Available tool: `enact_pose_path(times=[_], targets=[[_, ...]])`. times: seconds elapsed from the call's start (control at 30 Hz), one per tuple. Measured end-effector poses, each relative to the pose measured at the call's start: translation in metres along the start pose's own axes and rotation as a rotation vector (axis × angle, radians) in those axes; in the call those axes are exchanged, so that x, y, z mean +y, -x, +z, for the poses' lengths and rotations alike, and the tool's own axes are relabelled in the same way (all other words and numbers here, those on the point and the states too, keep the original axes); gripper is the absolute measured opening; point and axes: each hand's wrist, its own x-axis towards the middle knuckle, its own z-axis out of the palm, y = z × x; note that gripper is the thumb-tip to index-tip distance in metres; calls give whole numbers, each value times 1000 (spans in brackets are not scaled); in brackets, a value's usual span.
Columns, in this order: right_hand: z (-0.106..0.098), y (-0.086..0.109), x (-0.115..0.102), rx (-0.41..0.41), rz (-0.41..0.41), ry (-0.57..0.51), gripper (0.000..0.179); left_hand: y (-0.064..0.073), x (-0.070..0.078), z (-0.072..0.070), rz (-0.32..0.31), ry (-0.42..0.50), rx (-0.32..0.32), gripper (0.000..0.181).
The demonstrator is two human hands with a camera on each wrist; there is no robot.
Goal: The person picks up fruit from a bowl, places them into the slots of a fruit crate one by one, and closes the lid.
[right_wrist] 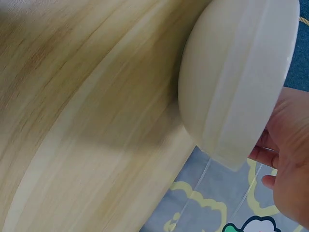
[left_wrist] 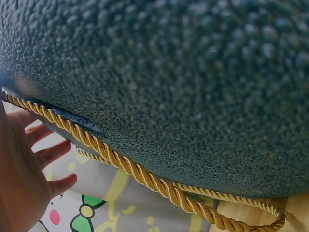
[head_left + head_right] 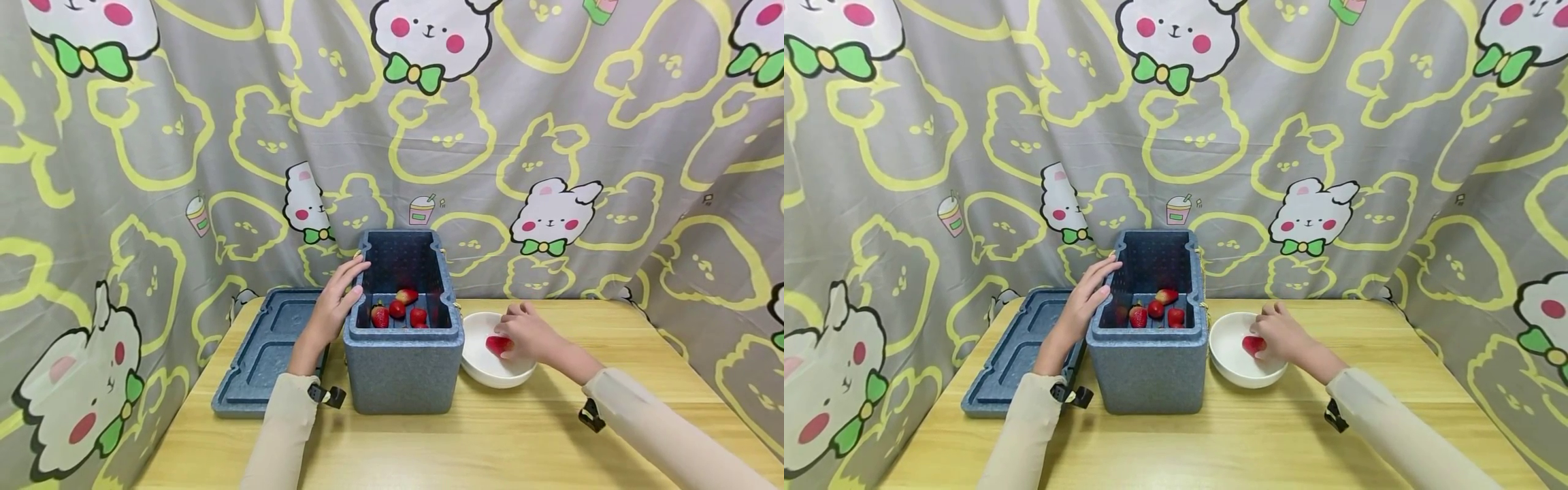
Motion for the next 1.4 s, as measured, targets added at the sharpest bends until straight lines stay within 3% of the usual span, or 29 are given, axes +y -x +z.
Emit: enact_pose_path(times=[0.3,0.77,1.13,1.4], targets=[[5,-2,-5,-21,6,26,27,0,0,0,7,-4,-1,47],[7,-15,-15,-8,44,-64,31,0,0,-1,-10,-3,-7,48],[-6,-21,-10,165,73,-172,34,0,0,-1,-19,-2,-13,48],[-28,-24,-5,267,142,-239,37,0,0,-1,-18,-1,-16,48]])
